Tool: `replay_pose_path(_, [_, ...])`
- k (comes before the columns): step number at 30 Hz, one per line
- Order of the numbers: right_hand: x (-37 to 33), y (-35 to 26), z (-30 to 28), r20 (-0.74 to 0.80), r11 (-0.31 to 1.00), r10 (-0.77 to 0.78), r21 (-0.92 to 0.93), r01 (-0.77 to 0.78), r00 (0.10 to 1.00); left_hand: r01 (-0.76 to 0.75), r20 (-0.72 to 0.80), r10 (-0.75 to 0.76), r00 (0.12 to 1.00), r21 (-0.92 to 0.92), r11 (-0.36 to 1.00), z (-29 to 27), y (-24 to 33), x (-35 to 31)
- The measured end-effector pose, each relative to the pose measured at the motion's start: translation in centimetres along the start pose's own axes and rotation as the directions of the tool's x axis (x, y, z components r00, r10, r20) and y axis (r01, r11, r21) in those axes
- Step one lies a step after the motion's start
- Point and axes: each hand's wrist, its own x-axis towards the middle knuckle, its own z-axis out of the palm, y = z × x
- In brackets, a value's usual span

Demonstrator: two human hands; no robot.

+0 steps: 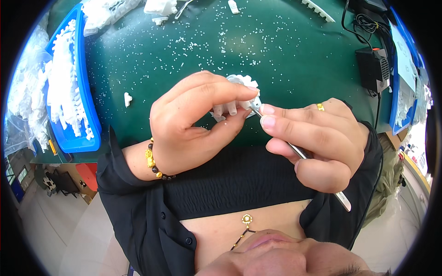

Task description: The person trims excess material from a white plastic part using tweezers, sets it down on the table, and picks up another plastic piece to trim it with the tweezers.

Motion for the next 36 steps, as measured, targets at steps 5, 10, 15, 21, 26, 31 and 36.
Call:
replay_pose_path(5, [0.0, 0.2, -1.2, 0.126, 0.95, 0.19, 0.226, -0.215, 0.974, 0.013, 0.005, -0.013, 1.0, -0.014, 1.0, -0.2, 0.1, -0.2])
replay_pose_path(10, [-0.4, 0.1, -0.9, 0.137, 0.643, 0.562, 0.548, -0.535, 0.815, 0.03, -0.002, -0.031, 1.0, -0.079, 0.996, -0.2, 0.2, -0.3])
replay_pose_path(15, [-0.3, 0.6, -0.8, 0.217, 0.175, 0.776, 0.827, -0.534, 0.592, 0.054, -0.001, -0.054, 0.999, -0.121, 0.991, 0.0, -0.1, -0.4])
replay_pose_path(21, [-0.2, 0.3, -1.4, 0.129, 0.462, 0.666, 0.701, -0.543, 0.734, 0.102, 0.002, -0.102, 0.995, -0.087, 0.991, -0.5, 0.5, -0.4])
replay_pose_path(26, [-0.4, 0.5, -1.6, 0.111, 0.564, 0.613, 0.631, -0.532, 0.782, 0.512, 0.129, -0.519, 0.845, -0.478, 0.714, -0.4, 1.1, 0.4])
replay_pose_path(31, [-0.7, 1.9, -1.3, 0.059, 0.512, 0.661, 0.693, -0.508, 0.748, 0.619, 0.324, -0.652, 0.685, -0.731, 0.288, -0.7, 0.2, 0.8])
replay_pose_path(36, [-0.8, 2.4, -1.2, 0.053, 0.53, 0.642, 0.691, -0.492, 0.765, 0.636, 0.342, -0.664, 0.665, -0.726, 0.263, -0.7, 0.1, 0.9])
